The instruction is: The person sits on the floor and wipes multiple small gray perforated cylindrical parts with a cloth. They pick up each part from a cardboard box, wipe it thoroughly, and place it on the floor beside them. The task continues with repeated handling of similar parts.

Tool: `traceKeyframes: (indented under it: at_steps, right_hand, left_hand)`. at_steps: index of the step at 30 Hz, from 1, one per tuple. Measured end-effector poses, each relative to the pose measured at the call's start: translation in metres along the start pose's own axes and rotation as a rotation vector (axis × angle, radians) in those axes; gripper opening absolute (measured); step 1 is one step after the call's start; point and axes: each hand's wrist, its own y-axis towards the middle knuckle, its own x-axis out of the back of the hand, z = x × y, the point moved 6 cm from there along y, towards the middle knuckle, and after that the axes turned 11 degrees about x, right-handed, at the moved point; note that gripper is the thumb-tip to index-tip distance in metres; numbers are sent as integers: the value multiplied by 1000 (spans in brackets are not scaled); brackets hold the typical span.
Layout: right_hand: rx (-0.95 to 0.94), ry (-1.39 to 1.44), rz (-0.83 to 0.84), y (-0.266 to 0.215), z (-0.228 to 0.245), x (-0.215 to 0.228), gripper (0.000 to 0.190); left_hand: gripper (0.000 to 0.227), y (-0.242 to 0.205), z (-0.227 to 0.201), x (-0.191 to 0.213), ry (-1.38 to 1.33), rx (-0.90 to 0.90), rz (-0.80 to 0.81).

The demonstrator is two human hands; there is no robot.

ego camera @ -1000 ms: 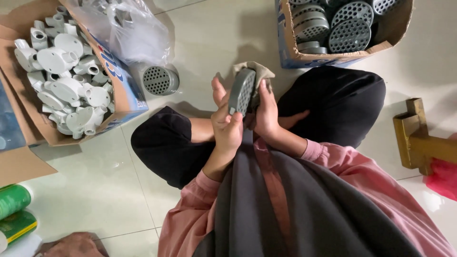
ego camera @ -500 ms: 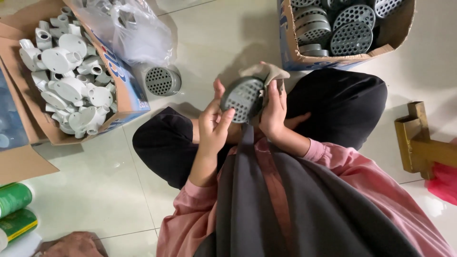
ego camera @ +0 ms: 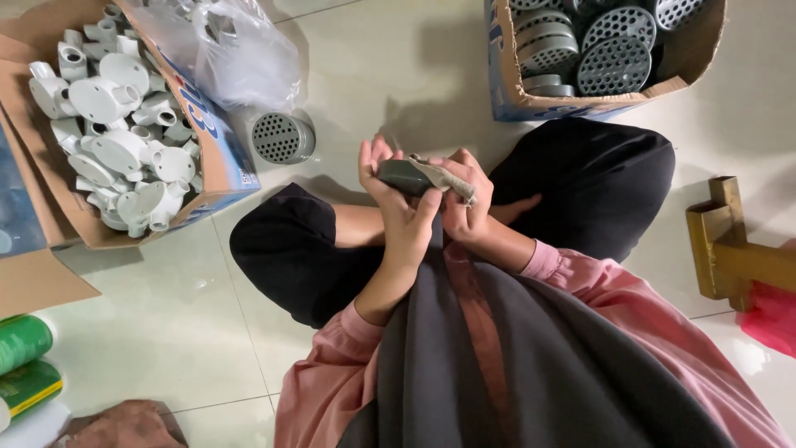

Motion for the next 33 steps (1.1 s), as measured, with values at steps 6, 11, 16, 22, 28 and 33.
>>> traceKeyframes:
  at_steps: [6,11,16,22,28,33]
  right_hand:
    - [25,240,27,-20,0,-6,27]
    - [-371,271,-230,-12,-7,-1,18]
    - [-628,213,-460,-2,-18,49,6]
    - [16,-68,582,46,51,-28,42]
    - [-13,-157,600,20,6,-27,42]
    - [-75,34,427,29,35,-24,15]
  left_hand:
    - [81,-8,9,-9,-361,152,124]
    - [65,1,12,-5,-614,157,192]
    - [53,3,5,2,-892,253,283]
    - [81,4,7,-2,-898,480,358]
    - [57,4,55,27,-624,376,238]
    - [75,5,7,5,-852,536,423]
